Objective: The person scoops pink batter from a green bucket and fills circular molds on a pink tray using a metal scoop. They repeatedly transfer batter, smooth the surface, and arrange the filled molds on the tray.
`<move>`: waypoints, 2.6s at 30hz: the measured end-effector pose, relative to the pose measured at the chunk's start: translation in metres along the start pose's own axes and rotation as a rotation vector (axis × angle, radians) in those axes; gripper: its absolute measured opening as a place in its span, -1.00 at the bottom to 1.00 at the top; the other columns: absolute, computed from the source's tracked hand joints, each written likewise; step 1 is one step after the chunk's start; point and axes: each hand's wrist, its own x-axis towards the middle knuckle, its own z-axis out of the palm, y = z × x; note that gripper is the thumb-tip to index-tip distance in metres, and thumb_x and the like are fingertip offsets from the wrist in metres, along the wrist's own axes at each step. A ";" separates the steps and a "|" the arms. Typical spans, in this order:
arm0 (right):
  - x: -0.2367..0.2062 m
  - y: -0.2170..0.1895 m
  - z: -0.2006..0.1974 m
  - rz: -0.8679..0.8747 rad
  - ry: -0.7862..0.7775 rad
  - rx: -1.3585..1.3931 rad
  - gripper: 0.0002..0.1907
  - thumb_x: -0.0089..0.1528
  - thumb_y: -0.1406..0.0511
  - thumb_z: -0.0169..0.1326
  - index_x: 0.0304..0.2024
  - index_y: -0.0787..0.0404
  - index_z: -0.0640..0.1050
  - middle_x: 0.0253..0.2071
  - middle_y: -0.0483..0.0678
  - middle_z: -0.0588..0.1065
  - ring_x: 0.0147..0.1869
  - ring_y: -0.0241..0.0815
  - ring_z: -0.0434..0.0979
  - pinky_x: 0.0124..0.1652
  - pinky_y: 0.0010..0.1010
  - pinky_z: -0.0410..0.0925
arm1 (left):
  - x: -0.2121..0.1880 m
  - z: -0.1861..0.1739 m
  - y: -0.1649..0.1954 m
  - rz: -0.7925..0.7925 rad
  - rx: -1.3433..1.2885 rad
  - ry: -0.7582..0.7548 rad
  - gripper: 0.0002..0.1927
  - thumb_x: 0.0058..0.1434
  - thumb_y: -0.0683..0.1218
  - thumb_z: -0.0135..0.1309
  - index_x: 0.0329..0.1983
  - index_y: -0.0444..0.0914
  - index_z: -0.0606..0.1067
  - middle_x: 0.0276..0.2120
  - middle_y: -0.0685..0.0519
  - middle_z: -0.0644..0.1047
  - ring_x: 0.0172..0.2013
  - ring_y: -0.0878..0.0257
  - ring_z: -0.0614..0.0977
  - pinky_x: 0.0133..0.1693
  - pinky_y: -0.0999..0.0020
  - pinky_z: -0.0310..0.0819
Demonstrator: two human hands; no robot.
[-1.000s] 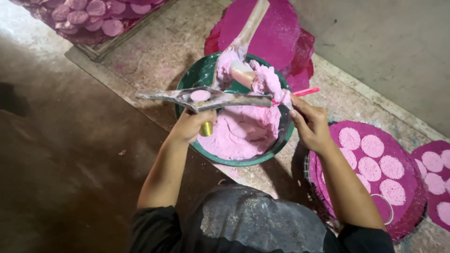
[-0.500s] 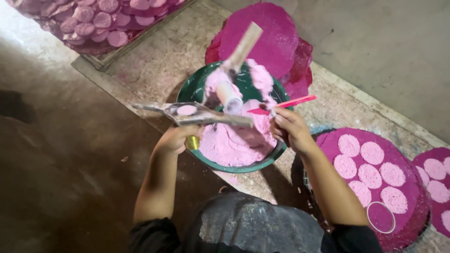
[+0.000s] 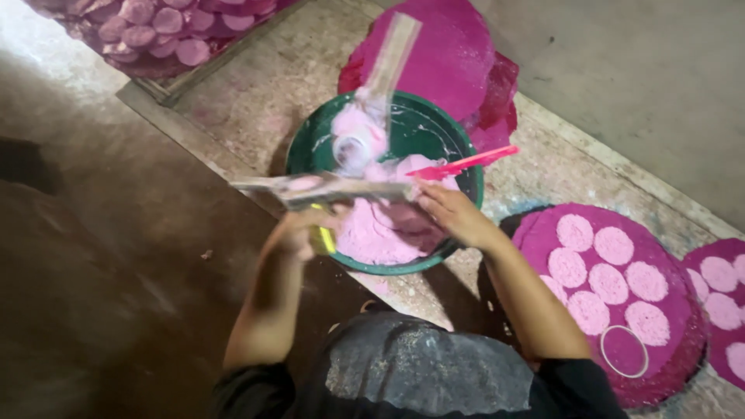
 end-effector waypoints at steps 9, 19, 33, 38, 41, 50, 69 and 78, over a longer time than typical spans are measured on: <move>-0.128 -0.067 -0.061 -0.396 0.333 1.025 -0.08 0.38 -0.07 0.07 0.53 0.37 0.08 0.41 0.30 0.30 0.08 0.20 0.64 -0.05 -0.08 0.55 | 0.033 0.139 -0.128 -0.020 0.518 -0.534 -0.41 0.07 -0.17 0.26 0.20 -0.36 0.41 0.02 -0.10 0.56 0.02 0.15 0.58 0.06 0.23 0.50; -0.293 -0.129 -0.099 -0.599 0.295 -0.675 -0.16 0.30 0.18 0.06 0.58 -0.13 0.04 0.21 0.31 0.43 0.14 0.32 0.61 -0.02 -0.11 0.56 | 0.012 0.279 -0.147 -0.060 1.260 -0.637 -0.52 0.16 0.05 0.31 0.09 -0.20 0.50 -0.14 0.02 0.62 -0.12 0.26 0.67 -0.08 0.36 0.57; -0.441 -0.050 -0.134 0.294 -0.003 0.537 0.13 0.13 -0.05 0.34 0.53 0.27 0.08 0.49 0.15 0.18 0.57 0.07 0.15 0.44 -0.09 0.06 | 0.030 0.343 -0.252 -0.277 1.478 -0.516 -0.52 0.19 0.18 0.29 0.11 -0.09 0.55 0.06 -0.03 0.61 0.13 0.05 0.62 0.18 0.18 0.46; -0.490 -0.008 -0.106 0.248 0.358 0.779 0.00 0.09 0.07 0.45 0.39 0.34 0.25 0.14 0.16 0.46 0.24 0.10 0.52 0.24 -0.02 0.38 | 0.011 0.266 -0.308 0.395 1.449 0.114 -0.05 0.07 -0.07 0.29 0.48 -0.28 0.08 0.42 -0.27 0.13 0.46 -0.17 0.15 0.46 -0.07 -0.04; -0.507 -0.007 -0.112 0.171 0.577 0.729 -0.03 0.11 0.08 0.45 0.38 0.31 0.24 0.11 0.12 0.46 0.23 0.05 0.53 0.22 -0.08 0.41 | -0.003 0.209 -0.351 0.159 1.423 0.242 0.08 0.19 -0.09 0.32 0.49 -0.49 -0.18 0.44 -0.51 -0.04 0.43 -0.30 -0.02 0.40 -0.11 -0.22; -0.508 -0.027 -0.108 0.190 0.789 0.783 0.01 0.18 0.08 0.36 0.50 0.35 0.17 0.20 0.17 0.39 0.28 0.06 0.44 0.33 -0.09 0.29 | 0.072 0.164 -0.324 -0.023 1.211 -0.032 -0.17 0.18 -0.25 -0.04 0.54 -0.33 -0.01 0.31 -0.35 0.35 0.29 -0.14 0.45 0.26 0.18 0.34; -0.422 0.003 -0.130 0.733 0.057 0.980 0.09 0.15 -0.38 -0.12 0.28 0.44 0.33 0.00 0.16 0.52 0.07 0.00 0.56 0.08 -0.20 0.42 | 0.150 0.283 -0.289 -0.324 -0.541 -0.678 0.02 0.18 0.41 0.03 0.53 -0.26 0.08 0.28 -0.09 0.49 0.34 0.05 0.46 0.44 0.09 0.24; -0.380 0.009 -0.190 1.095 -0.189 0.187 -0.06 0.21 -0.32 -0.55 0.16 0.13 0.52 -0.15 0.05 0.63 -0.06 -0.09 0.62 -0.08 -0.26 0.47 | 0.163 0.255 -0.329 -0.060 -0.786 -0.501 -0.82 0.27 0.03 0.03 -0.17 -0.08 0.33 -0.22 0.19 0.47 -0.06 0.29 0.52 0.24 0.22 0.39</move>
